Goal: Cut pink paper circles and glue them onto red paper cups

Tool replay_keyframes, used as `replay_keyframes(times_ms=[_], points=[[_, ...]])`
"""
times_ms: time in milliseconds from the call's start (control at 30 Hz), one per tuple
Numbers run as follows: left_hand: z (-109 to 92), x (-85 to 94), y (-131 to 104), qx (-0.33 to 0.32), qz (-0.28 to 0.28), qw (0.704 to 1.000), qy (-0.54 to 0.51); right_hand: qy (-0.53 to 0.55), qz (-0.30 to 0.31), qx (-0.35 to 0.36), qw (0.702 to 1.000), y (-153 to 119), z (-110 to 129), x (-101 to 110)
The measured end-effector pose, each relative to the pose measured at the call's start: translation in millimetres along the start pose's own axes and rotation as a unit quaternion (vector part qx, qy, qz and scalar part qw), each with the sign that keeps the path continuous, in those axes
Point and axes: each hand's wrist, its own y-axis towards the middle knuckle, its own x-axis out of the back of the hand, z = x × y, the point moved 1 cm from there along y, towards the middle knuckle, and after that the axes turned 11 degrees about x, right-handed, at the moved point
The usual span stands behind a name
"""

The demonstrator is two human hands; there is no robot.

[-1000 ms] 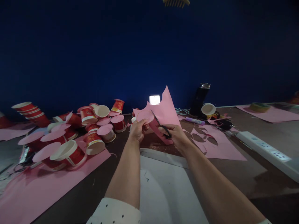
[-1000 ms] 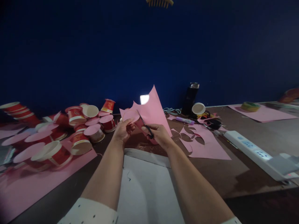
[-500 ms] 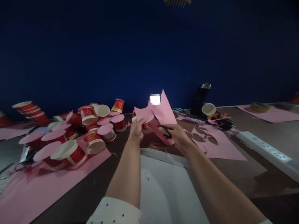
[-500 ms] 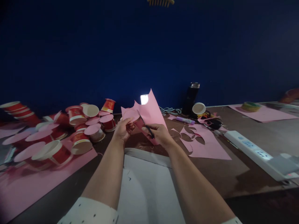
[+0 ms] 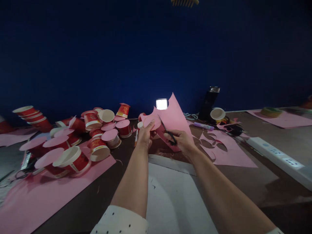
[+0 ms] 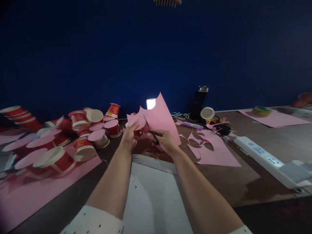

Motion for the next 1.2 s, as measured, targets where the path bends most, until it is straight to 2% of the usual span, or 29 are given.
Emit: replay_keyframes(times_ms=[133,400,500,633,867,1200], points=[[2.6,-2.6,-0.6,0.000,-0.026,1.000,0.015,0.000,-0.001,0.003,1.000,-0.7,-0.3,-0.2],[7.3,-2.4,2.3,-0.024,-0.036,0.997,0.063,0.056,0.009,0.001,0.998,-2.0,-1.1,-3.0],[9.3,-0.6,4.4,-0.020,-0.043,0.996,0.077,0.049,0.012,-0.002,0.999,-1.7,-0.4,-2.8],[9.9,-0.5,5.5,-0.025,-0.023,0.996,0.085,0.039,0.003,-0.002,0.999,-1.3,0.5,-1.8],[11.0,0.5,6.5,-0.031,-0.043,0.993,0.109,0.032,-0.016,0.000,0.999,-0.3,-2.6,-0.3],[10.8,3.1,7.7,-0.054,-0.044,0.990,0.125,-0.005,-0.018,0.011,1.000,-0.3,-0.2,1.9]])
